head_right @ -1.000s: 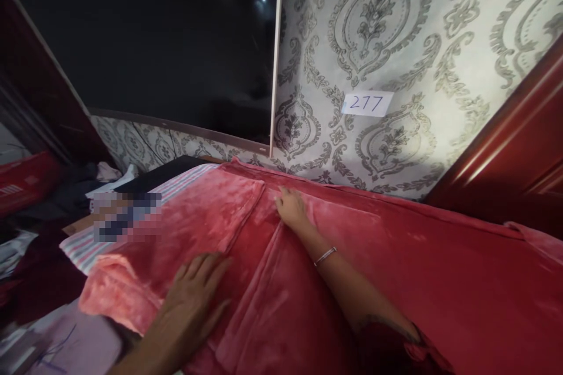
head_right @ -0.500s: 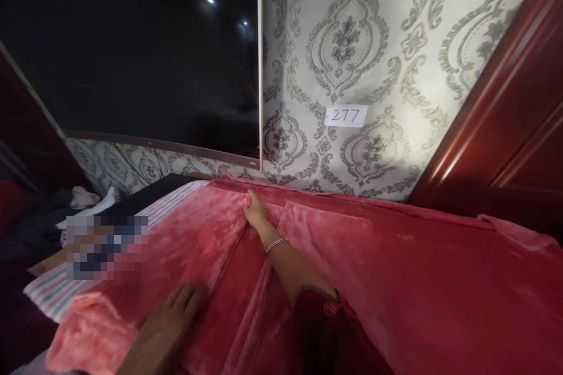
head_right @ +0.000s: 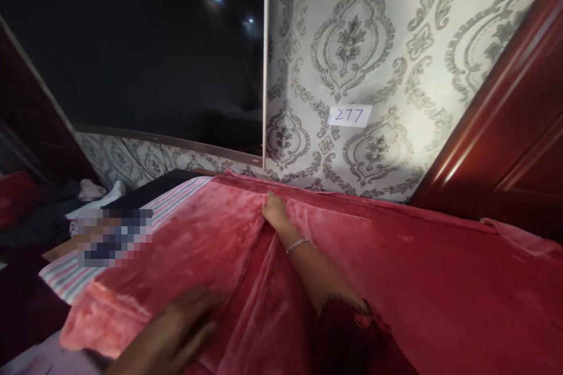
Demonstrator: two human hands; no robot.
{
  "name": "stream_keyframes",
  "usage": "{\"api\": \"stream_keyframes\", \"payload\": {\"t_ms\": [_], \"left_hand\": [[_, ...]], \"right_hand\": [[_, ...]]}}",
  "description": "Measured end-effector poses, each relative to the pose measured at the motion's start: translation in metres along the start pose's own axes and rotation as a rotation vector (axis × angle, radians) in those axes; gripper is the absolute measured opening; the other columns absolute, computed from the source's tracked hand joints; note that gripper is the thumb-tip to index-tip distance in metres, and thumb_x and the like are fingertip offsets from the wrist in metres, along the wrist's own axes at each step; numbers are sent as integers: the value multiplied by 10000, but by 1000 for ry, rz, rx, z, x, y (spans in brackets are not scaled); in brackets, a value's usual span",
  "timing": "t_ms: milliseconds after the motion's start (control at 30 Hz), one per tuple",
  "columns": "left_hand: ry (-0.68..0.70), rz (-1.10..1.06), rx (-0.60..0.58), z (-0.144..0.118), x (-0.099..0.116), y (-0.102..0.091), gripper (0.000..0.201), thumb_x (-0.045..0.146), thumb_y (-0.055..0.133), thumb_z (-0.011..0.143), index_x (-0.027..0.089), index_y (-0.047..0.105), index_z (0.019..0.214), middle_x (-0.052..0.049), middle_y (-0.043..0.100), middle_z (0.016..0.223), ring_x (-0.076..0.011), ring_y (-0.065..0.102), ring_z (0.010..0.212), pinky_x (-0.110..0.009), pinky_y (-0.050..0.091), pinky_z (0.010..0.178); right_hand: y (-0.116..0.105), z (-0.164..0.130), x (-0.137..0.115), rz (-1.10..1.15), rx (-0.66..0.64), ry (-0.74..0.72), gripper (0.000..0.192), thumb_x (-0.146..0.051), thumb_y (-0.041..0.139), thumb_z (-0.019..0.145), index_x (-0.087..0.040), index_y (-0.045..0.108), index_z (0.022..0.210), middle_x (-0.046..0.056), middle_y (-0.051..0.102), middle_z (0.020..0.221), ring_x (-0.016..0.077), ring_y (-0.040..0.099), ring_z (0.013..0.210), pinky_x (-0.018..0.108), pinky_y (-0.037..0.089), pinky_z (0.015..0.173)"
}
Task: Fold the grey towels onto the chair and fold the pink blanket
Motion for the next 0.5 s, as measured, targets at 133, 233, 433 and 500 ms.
{"api": "stream_keyframes", "payload": {"t_ms": [133,233,433,500], "left_hand": [[-107,89,157,12,-33,-39,442,372,456,984,243,667,1350,-125,694,1333,-307,634,1256,-455,507,1074],[-315,308,159,15,-63,-30,662,489,628,865,216,576,1466,-184,447,1586,-486,302,1494,-711,263,1171],[-531,302,-100,1,-84,7,688,527,588,901,274,484,1533,-153,289,1671,-484,196,1531,-728,200,1172],[-520,269,-116,-1,-86,1,698,544,588,895,277,486,1532,-145,306,1668,-473,212,1531,-707,217,1178]], "right_hand": [[-7,-27,-22,-139,53,-224,705,-343,602,951,-211,358,1599,162,194,1696,367,212,1540,547,261,1203],[8,-54,-26,-228,-63,-355,757,-530,563,972,-256,298,1626,131,122,1716,367,41,1572,582,126,1234],[41,-72,-9,-269,-301,-310,754,-643,428,1001,-301,228,1643,140,88,1718,380,38,1570,620,130,1215],[36,-70,-11,-273,-328,-296,762,-650,422,1000,-306,210,1646,137,69,1719,376,22,1571,618,125,1216]]}}
Point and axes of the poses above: each hand's wrist, its own z-axis towards the middle knuckle, its own y-axis out of the palm, x = y × z, the point moved 1 cm from there along z, towards the middle knuckle
